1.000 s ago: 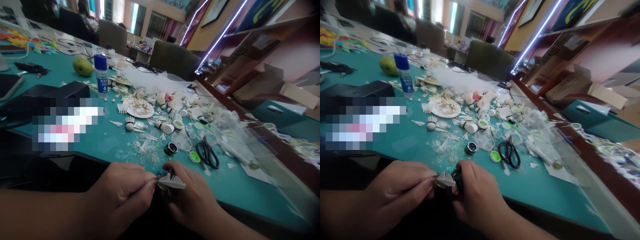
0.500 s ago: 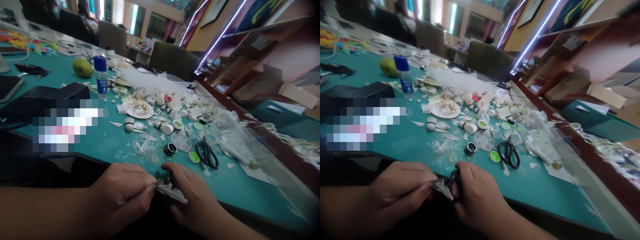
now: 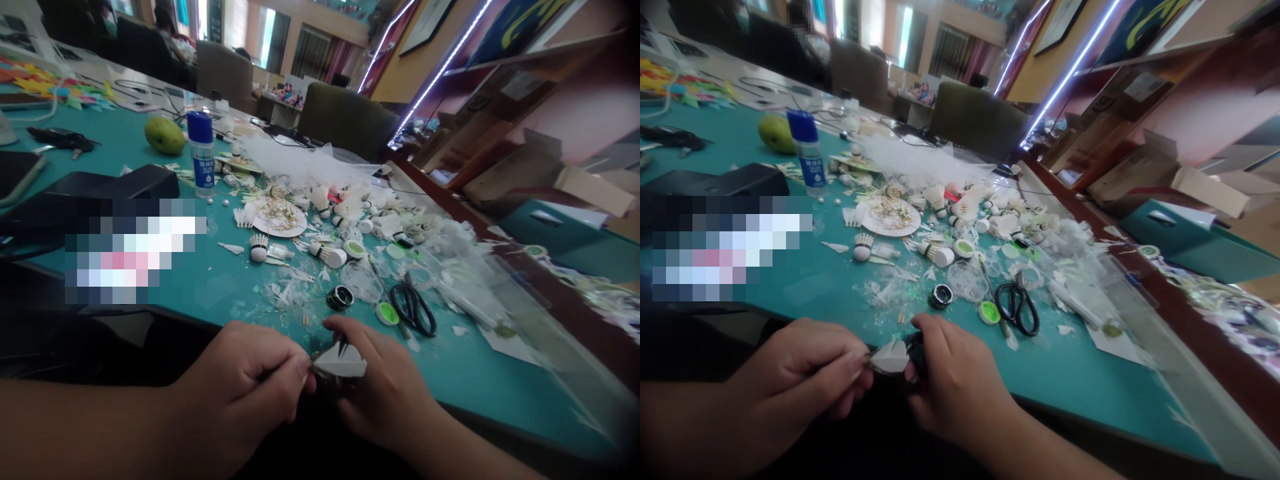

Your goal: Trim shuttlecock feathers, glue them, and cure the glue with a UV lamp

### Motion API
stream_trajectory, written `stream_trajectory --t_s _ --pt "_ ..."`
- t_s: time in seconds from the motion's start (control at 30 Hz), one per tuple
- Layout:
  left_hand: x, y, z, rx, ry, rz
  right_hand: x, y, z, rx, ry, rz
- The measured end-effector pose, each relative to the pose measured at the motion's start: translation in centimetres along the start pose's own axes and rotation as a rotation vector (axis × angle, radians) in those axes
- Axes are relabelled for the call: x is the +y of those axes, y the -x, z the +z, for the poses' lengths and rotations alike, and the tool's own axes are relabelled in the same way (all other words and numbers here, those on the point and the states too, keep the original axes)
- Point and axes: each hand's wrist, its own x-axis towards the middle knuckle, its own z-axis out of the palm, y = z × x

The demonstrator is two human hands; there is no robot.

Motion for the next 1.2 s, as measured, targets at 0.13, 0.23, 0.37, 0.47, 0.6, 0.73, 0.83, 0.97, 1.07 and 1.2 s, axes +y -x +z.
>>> stream_trajectory --t_s 0.13,0.23,0.37,0.47,0.6,0.73,0.83,0.97,1.07,1.2 --pt "0.10 0.01 0.08 -0.048 0.121 -0.062 0.09 0.02 -0.12 -0.003 0.012 -0.014" --pt "0.25 -0.12 -0.03 -0.123 0.237 -0.139 0.10 0.05 -0.25 -0.014 -0.011 -0.022" --pt "0.45 -0.32 -0.18 -0.191 0.342 -0.210 0.10 0.03 -0.30 -0.005 -0.032 -0.018" --pt "0.50 -0.39 -0.19 -0.209 0.394 -0.239 0.03 0.02 -0.28 0.004 -0.022 -0.022" --pt "0.48 -0.41 -0.21 -0.218 0.400 -0.218 -0.14 -0.02 -0.35 0.002 -0.009 -0.027" --pt "0.32 -0.43 -0.31 -0.228 0.357 -0.188 -0.14 -0.13 -0.47 -0.006 -0.029 -0.023" --pt "0.11 -0.49 -0.38 -0.210 0.318 -0.099 0.00 -0.11 -0.48 -0.028 -0.081 -0.007" --pt "0.05 -0.59 -0.42 -0.129 0.166 0.079 0.22 0.05 -0.37 -0.072 -0.158 0.043" --pt "0.10 -0.61 -0.39 -0.022 0.054 0.156 0.36 0.16 -0.34 -0.087 -0.177 0.071" --pt "-0.07 -0.50 -0.34 0.035 -0.049 0.205 0.45 0.23 -0.37 -0.085 -0.166 0.071"
